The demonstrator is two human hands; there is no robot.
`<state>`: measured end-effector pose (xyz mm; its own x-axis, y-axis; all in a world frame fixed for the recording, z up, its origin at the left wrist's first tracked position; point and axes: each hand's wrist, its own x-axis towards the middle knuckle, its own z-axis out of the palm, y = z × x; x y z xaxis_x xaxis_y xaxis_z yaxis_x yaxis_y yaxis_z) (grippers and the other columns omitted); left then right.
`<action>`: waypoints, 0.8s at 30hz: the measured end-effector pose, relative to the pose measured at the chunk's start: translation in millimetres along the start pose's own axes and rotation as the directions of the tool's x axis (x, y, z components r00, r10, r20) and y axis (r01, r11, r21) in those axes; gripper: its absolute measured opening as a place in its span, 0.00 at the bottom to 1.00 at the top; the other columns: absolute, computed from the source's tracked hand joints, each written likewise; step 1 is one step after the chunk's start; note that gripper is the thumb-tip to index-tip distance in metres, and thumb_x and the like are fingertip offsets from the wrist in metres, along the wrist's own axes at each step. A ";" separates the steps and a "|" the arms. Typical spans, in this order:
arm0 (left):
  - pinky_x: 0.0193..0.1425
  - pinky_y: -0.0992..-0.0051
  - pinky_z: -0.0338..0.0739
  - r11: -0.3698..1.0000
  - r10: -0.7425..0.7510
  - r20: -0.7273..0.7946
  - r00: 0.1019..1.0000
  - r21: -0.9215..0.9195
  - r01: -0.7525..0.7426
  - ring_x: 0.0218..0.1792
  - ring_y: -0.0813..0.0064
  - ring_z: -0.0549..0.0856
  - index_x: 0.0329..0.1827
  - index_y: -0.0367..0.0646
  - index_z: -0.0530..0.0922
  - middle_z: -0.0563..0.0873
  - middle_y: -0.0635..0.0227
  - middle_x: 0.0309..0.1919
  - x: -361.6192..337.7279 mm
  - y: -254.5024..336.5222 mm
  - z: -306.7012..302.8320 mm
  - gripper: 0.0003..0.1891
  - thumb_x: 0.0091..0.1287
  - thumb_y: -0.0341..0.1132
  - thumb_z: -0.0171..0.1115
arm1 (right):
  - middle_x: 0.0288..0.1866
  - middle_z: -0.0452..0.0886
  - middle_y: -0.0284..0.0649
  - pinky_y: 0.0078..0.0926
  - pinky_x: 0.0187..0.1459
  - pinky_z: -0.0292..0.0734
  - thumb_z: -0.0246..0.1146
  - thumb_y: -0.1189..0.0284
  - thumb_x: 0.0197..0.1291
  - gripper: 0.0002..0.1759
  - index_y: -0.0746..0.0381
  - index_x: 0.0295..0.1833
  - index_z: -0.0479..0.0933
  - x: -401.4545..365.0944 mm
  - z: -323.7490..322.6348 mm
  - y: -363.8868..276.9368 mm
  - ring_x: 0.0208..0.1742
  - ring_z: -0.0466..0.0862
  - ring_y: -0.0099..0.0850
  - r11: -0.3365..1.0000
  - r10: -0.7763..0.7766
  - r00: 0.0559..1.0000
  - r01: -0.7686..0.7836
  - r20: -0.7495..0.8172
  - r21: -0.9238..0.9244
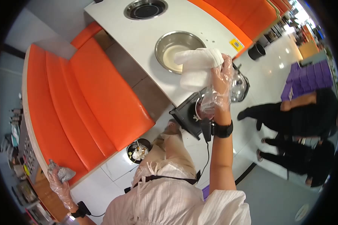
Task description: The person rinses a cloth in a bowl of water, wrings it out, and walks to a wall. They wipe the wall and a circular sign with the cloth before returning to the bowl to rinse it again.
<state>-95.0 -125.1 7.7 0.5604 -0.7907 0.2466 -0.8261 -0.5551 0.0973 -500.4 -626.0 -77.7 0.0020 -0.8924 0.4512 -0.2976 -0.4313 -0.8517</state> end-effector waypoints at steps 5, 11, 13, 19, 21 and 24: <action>0.45 0.56 0.76 0.989 0.029 -0.030 0.999 0.144 -0.024 0.46 0.47 0.80 0.48 0.52 0.78 0.77 0.49 0.51 23.4 109.1 25.9 0.27 0.39 0.22 0.62 | 0.36 0.77 0.37 0.24 0.41 0.72 0.62 0.71 0.54 0.16 0.63 0.49 0.72 78.7 37.1 88.4 0.36 0.76 0.25 0.982 0.184 0.982 -0.185 0.046 0.024; 0.39 0.61 0.77 0.990 0.142 0.071 0.987 -0.025 -0.140 0.41 0.55 0.83 0.44 0.54 0.79 0.79 0.56 0.47 93.4 215.6 57.4 0.27 0.35 0.23 0.69 | 0.38 0.78 0.42 0.32 0.44 0.73 0.59 0.74 0.47 0.19 0.63 0.49 0.72 125.9 83.6 167.4 0.39 0.78 0.38 0.990 0.141 0.975 -0.135 0.174 -0.048; 0.38 0.62 0.78 0.983 0.178 0.076 0.981 -0.068 -0.173 0.41 0.57 0.83 0.43 0.55 0.80 0.80 0.57 0.46 111.6 235.8 63.6 0.26 0.36 0.24 0.70 | 0.39 0.78 0.42 0.32 0.44 0.73 0.59 0.74 0.47 0.19 0.63 0.49 0.72 136.2 97.0 175.7 0.39 0.78 0.37 0.999 0.053 0.990 -0.052 0.131 -0.016; 0.42 0.66 0.80 0.905 0.285 0.098 0.954 -0.355 -0.234 0.44 0.56 0.84 0.42 0.49 0.78 0.80 0.54 0.43 162.2 283.4 92.0 0.24 0.38 0.20 0.71 | 0.34 0.78 0.41 0.27 0.39 0.74 0.61 0.70 0.54 0.15 0.62 0.48 0.73 183.3 52.1 89.6 0.34 0.77 0.29 0.981 -0.048 0.988 0.018 0.150 0.192; 0.44 0.66 0.79 0.855 0.306 0.090 0.948 -0.465 -0.232 0.45 0.56 0.83 0.42 0.48 0.78 0.80 0.54 0.43 179.8 301.6 109.2 0.24 0.39 0.19 0.70 | 0.34 0.77 0.40 0.26 0.39 0.74 0.60 0.70 0.55 0.15 0.62 0.48 0.73 195.1 36.5 63.7 0.33 0.76 0.29 0.981 -0.061 0.984 0.029 0.167 0.189; 0.50 0.66 0.78 0.763 0.351 0.069 0.934 -0.600 -0.242 0.47 0.55 0.82 0.42 0.47 0.78 0.80 0.55 0.44 212.6 330.8 140.6 0.22 0.41 0.21 0.71 | 0.35 0.75 0.40 0.29 0.42 0.73 0.59 0.68 0.56 0.15 0.61 0.48 0.73 201.5 28.2 53.9 0.36 0.75 0.30 0.993 -0.087 0.981 0.071 0.172 0.096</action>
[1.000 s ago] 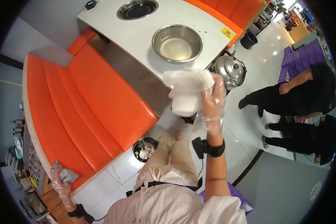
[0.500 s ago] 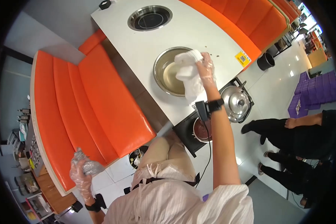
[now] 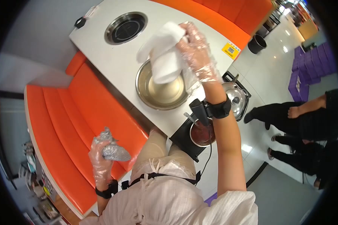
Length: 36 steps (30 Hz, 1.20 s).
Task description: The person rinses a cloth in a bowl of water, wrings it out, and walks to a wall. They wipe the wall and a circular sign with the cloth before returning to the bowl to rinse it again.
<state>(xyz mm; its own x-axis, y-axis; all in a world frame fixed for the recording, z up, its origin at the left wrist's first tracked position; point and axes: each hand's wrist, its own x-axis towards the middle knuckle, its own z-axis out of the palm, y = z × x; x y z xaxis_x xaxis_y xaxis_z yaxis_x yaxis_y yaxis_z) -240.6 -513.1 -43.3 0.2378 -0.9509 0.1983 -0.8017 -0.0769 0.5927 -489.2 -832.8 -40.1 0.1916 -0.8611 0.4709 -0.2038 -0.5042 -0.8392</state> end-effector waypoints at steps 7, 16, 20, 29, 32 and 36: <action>0.50 0.66 0.78 0.969 0.183 0.254 0.950 -0.209 -0.131 0.47 0.57 0.82 0.44 0.48 0.78 0.81 0.59 0.44 136.2 -39.9 83.2 0.22 0.41 0.23 0.63 | 0.40 0.75 0.40 0.28 0.48 0.71 0.58 0.71 0.52 0.15 0.59 0.47 0.70 -38.7 54.4 71.2 0.43 0.76 0.30 0.954 0.300 0.952 -0.300 0.058 -0.006; 0.54 0.62 0.73 0.942 0.312 0.710 0.632 -0.320 -0.106 0.51 0.50 0.77 0.52 0.52 0.73 0.76 0.57 0.50 274.8 -67.5 177.3 0.28 0.46 0.18 0.51 | 0.47 0.77 0.43 0.36 0.53 0.73 0.59 0.80 0.49 0.23 0.54 0.53 0.72 -79.4 97.7 165.8 0.49 0.78 0.44 0.809 0.495 0.831 -0.335 0.253 -0.483; 0.59 0.62 0.72 0.875 0.481 0.743 0.465 -0.376 -0.304 0.58 0.52 0.74 0.47 0.53 0.77 0.72 0.59 0.60 277.6 -74.4 228.5 0.23 0.49 0.18 0.53 | 0.55 0.76 0.43 0.36 0.57 0.73 0.60 0.80 0.50 0.29 0.53 0.60 0.71 -90.9 80.7 137.2 0.55 0.76 0.43 0.771 0.502 0.863 -0.414 0.062 -0.483; 0.67 0.51 0.64 0.475 0.293 0.953 -0.082 -0.219 -0.852 0.71 0.52 0.58 0.67 0.68 0.65 0.48 0.68 0.75 245.5 -61.2 281.9 0.30 0.60 0.43 0.61 | 0.59 0.74 0.42 0.31 0.56 0.76 0.57 0.80 0.58 0.26 0.56 0.64 0.67 -130.4 63.8 81.7 0.55 0.77 0.34 0.665 0.693 0.647 -0.744 -0.317 -0.063; 0.64 0.42 0.63 0.450 0.428 0.904 0.016 -0.198 -0.871 0.73 0.46 0.49 0.64 0.64 0.71 0.45 0.72 0.76 242.6 -98.2 309.2 0.25 0.62 0.34 0.56 | 0.57 0.75 0.41 0.28 0.55 0.77 0.56 0.81 0.60 0.24 0.57 0.63 0.69 -143.0 69.9 74.4 0.53 0.78 0.31 0.657 0.699 0.610 -0.754 -0.373 0.000; 0.64 0.47 0.66 0.373 0.311 0.946 -0.091 -0.210 -0.904 0.71 0.47 0.54 0.60 0.62 0.74 0.49 0.74 0.75 234.9 -81.2 296.7 0.23 0.60 0.31 0.58 | 0.55 0.77 0.40 0.28 0.54 0.77 0.57 0.79 0.61 0.21 0.58 0.60 0.71 -159.7 78.3 72.5 0.53 0.80 0.30 0.681 0.682 0.583 -0.726 -0.442 0.094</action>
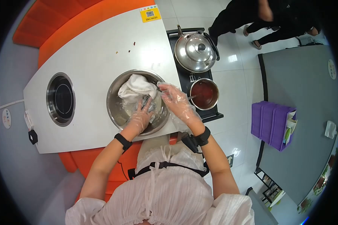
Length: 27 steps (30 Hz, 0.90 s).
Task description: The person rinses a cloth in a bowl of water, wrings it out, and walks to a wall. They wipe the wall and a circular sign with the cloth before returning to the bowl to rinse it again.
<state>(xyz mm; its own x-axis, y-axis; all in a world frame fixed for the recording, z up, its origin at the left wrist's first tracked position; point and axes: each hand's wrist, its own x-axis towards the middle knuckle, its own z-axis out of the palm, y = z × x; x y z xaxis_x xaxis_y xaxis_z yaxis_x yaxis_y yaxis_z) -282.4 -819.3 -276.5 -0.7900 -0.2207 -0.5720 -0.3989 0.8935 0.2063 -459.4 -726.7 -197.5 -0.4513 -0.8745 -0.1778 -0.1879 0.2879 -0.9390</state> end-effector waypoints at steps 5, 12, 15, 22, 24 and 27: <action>0.60 0.59 0.73 0.997 0.043 -0.189 0.981 -0.050 -0.053 0.61 0.45 0.67 0.49 0.56 0.78 0.64 0.67 0.66 12.8 -13.1 7.2 0.21 0.52 0.23 0.60 | 0.54 0.77 0.40 0.25 0.52 0.77 0.57 0.76 0.62 0.18 0.59 0.59 0.72 -10.2 3.4 9.8 0.52 0.80 0.28 0.998 0.065 0.995 -0.067 -0.076 -0.016; 0.54 0.65 0.72 0.689 -0.138 -0.315 0.939 -0.712 -0.137 0.50 0.56 0.76 0.44 0.48 0.76 0.75 0.61 0.49 -9.6 -18.9 -40.7 0.20 0.45 0.23 0.63 | 0.49 0.78 0.48 0.30 0.50 0.75 0.59 0.65 0.62 0.23 0.59 0.61 0.68 -17.0 38.8 16.1 0.51 0.79 0.35 0.955 0.271 0.962 -0.262 -0.045 0.142; 0.56 0.67 0.71 0.585 -0.268 -0.381 0.885 -0.794 -0.165 0.50 0.58 0.77 0.45 0.45 0.75 0.76 0.60 0.46 -22.8 -15.5 -46.4 0.20 0.46 0.24 0.62 | 0.54 0.76 0.47 0.33 0.55 0.72 0.57 0.56 0.65 0.28 0.59 0.66 0.64 -12.9 55.5 7.3 0.54 0.77 0.40 0.855 0.441 0.894 -0.446 0.082 0.266; 0.58 0.65 0.69 0.518 -0.383 -0.486 0.786 -0.817 -0.253 0.54 0.53 0.75 0.50 0.42 0.75 0.76 0.55 0.51 -38.5 -0.3 -48.2 0.21 0.50 0.28 0.58 | 0.55 0.76 0.41 0.34 0.57 0.73 0.49 0.47 0.67 0.28 0.57 0.61 0.68 3.6 104.2 7.4 0.55 0.77 0.35 0.061 0.474 0.773 -0.506 0.421 0.860; 0.60 0.63 0.68 0.697 -0.333 -0.566 0.754 -0.687 -0.208 0.54 0.50 0.74 0.49 0.41 0.75 0.76 0.54 0.52 -43.3 -0.7 -47.1 0.20 0.50 0.31 0.58 | 0.53 0.77 0.40 0.33 0.56 0.74 0.49 0.46 0.67 0.27 0.56 0.58 0.69 5.4 106.6 7.2 0.53 0.78 0.33 -0.030 0.432 0.767 -0.514 0.475 0.857; 0.61 0.60 0.67 0.905 -0.216 -0.708 0.672 -0.403 -0.133 0.53 0.47 0.75 0.47 0.39 0.76 0.76 0.53 0.51 -47.1 -8.3 -43.0 0.19 0.51 0.35 0.59 | 0.53 0.77 0.38 0.33 0.54 0.75 0.47 0.48 0.68 0.26 0.57 0.58 0.69 6.1 110.6 1.9 0.54 0.77 0.32 -0.041 0.448 0.753 -0.521 0.482 0.852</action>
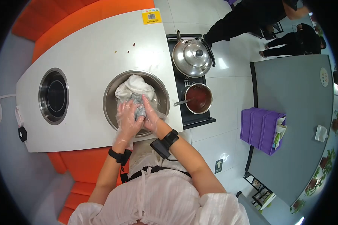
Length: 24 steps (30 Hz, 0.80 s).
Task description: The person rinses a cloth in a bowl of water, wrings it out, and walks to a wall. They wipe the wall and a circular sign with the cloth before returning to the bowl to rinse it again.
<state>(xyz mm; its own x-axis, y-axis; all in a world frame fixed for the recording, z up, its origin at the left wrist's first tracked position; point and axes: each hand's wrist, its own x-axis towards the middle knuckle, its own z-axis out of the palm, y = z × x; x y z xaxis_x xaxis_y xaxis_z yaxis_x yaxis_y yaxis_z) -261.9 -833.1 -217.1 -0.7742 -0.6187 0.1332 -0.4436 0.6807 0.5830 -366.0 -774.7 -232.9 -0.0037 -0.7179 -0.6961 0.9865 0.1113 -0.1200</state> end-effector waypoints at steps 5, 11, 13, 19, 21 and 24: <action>0.60 0.59 0.68 0.949 -0.045 -0.108 0.993 -0.315 0.008 0.48 0.48 0.77 0.44 0.38 0.76 0.79 0.53 0.46 -4.8 -23.7 21.0 0.19 0.49 0.37 0.61 | 0.51 0.78 0.39 0.31 0.54 0.76 0.47 0.46 0.67 0.27 0.57 0.53 0.72 11.7 -3.4 2.9 0.51 0.79 0.31 0.997 0.064 0.996 -0.061 0.061 -0.041; 0.57 0.59 0.70 0.928 -0.080 -0.101 0.992 -0.371 0.037 0.44 0.51 0.77 0.45 0.38 0.75 0.79 0.53 0.42 4.0 -12.9 14.6 0.19 0.49 0.35 0.61 | 0.45 0.80 0.39 0.31 0.52 0.78 0.49 0.37 0.60 0.34 0.58 0.48 0.74 17.7 -3.4 9.6 0.46 0.82 0.32 0.998 0.060 0.998 -0.060 0.022 -0.030; 0.55 0.59 0.70 0.938 -0.023 -0.056 0.998 -0.346 0.002 0.44 0.50 0.77 0.45 0.39 0.75 0.79 0.53 0.40 13.1 -8.0 -7.0 0.19 0.49 0.35 0.60 | 0.43 0.81 0.38 0.30 0.51 0.78 0.48 0.36 0.60 0.34 0.58 0.47 0.75 17.7 0.9 11.3 0.45 0.82 0.31 0.997 -0.011 1.000 0.012 0.009 -0.079; 0.47 0.58 0.70 0.925 0.039 -0.146 0.989 -0.369 -0.091 0.40 0.50 0.76 0.41 0.38 0.74 0.77 0.53 0.36 9.0 -25.5 14.7 0.16 0.50 0.37 0.57 | 0.40 0.81 0.37 0.28 0.47 0.78 0.46 0.37 0.62 0.32 0.56 0.44 0.76 22.0 3.9 20.3 0.42 0.81 0.29 0.988 -0.041 0.998 0.033 -0.053 -0.150; 0.45 0.58 0.70 0.886 -0.029 -0.143 0.989 -0.461 -0.041 0.39 0.51 0.75 0.39 0.37 0.73 0.77 0.53 0.34 9.5 -23.0 17.6 0.15 0.51 0.37 0.57 | 0.39 0.81 0.36 0.28 0.46 0.77 0.46 0.38 0.62 0.32 0.56 0.44 0.76 24.2 1.6 22.6 0.41 0.81 0.28 0.986 -0.043 0.995 0.028 -0.089 -0.166; 0.43 0.58 0.69 0.826 -0.129 -0.097 0.987 -0.561 0.053 0.38 0.52 0.75 0.37 0.37 0.72 0.76 0.53 0.32 5.5 -21.0 22.0 0.14 0.51 0.36 0.56 | 0.37 0.80 0.35 0.26 0.42 0.75 0.46 0.41 0.64 0.28 0.55 0.43 0.76 35.1 -11.4 29.5 0.38 0.80 0.27 0.978 -0.095 0.993 0.080 -0.069 -0.190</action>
<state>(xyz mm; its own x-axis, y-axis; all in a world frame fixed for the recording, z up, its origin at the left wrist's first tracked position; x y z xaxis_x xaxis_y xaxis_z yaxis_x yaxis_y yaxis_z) -266.7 -842.2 -246.2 -0.6630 -0.7366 0.1336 -0.1541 0.3089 0.9385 -338.9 -788.8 -269.0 -0.1084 -0.6764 -0.7285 0.9339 0.1819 -0.3079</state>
